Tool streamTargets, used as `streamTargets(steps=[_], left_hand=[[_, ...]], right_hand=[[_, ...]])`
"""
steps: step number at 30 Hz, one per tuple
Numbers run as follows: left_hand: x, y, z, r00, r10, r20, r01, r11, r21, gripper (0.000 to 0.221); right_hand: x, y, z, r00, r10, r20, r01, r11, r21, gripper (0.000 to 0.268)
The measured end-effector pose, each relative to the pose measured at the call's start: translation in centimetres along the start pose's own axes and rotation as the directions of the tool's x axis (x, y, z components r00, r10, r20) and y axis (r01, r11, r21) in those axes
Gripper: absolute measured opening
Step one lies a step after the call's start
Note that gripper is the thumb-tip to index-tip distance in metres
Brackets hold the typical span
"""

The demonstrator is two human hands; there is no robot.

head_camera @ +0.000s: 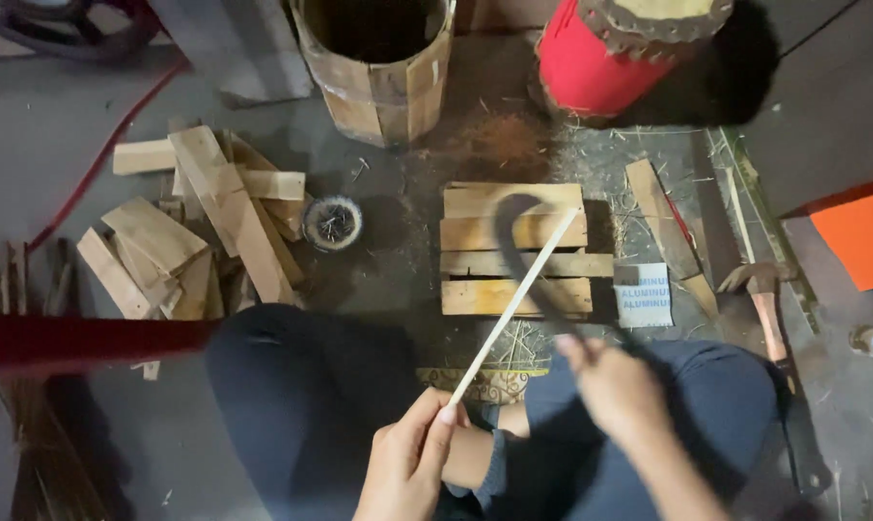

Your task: Shaping a thin wooden stick by shaving it with a large curved blade while sitting on the floor.

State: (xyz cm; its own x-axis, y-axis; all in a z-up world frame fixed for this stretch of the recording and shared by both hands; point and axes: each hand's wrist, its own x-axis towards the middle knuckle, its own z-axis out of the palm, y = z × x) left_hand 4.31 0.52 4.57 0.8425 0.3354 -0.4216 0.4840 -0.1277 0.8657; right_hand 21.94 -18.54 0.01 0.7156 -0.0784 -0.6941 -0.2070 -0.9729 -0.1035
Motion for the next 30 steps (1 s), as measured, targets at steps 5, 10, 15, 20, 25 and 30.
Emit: streamTargets(steps=[5,10,15,20,25,30], left_hand=[[-0.5,0.7,-1.0,0.995,-0.093,-0.032,0.091,0.994,-0.055,0.025],[0.7,0.5,-1.9,0.996,-0.093,0.006,0.094,0.994,-0.060,0.024],[1.7,-0.3,-1.6,0.993,-0.117,0.026,0.119,0.988,-0.103,0.023],[2.0,-0.7,-0.2,0.990,-0.099,0.101,0.108,0.990,-0.090,0.019],[1.8,-0.5,0.8,0.969,-0.153,0.193,0.171,0.982,-0.080,0.019],[1.4,-0.3,1.4,0.962,-0.221,0.163,0.242,0.962,-0.123,0.023]], right_hand=[[4.8,-1.8,8.4,0.990,-0.081,0.114,0.093,0.991,-0.101,0.091],[3.0,-3.6,7.5,0.997,-0.075,0.034,0.078,0.994,-0.083,0.071],[0.7,-2.5,4.7,0.750,-0.498,-0.435,0.538,0.842,-0.037,0.044],[-4.1,-5.0,0.9,0.558,-0.675,-0.483,0.829,0.477,0.292,0.042],[-4.2,-4.9,1.5,0.549,-0.613,-0.568,0.835,0.430,0.343,0.037],[-0.5,-0.5,0.3,0.604,-0.501,-0.620,0.797,0.356,0.488,0.038]])
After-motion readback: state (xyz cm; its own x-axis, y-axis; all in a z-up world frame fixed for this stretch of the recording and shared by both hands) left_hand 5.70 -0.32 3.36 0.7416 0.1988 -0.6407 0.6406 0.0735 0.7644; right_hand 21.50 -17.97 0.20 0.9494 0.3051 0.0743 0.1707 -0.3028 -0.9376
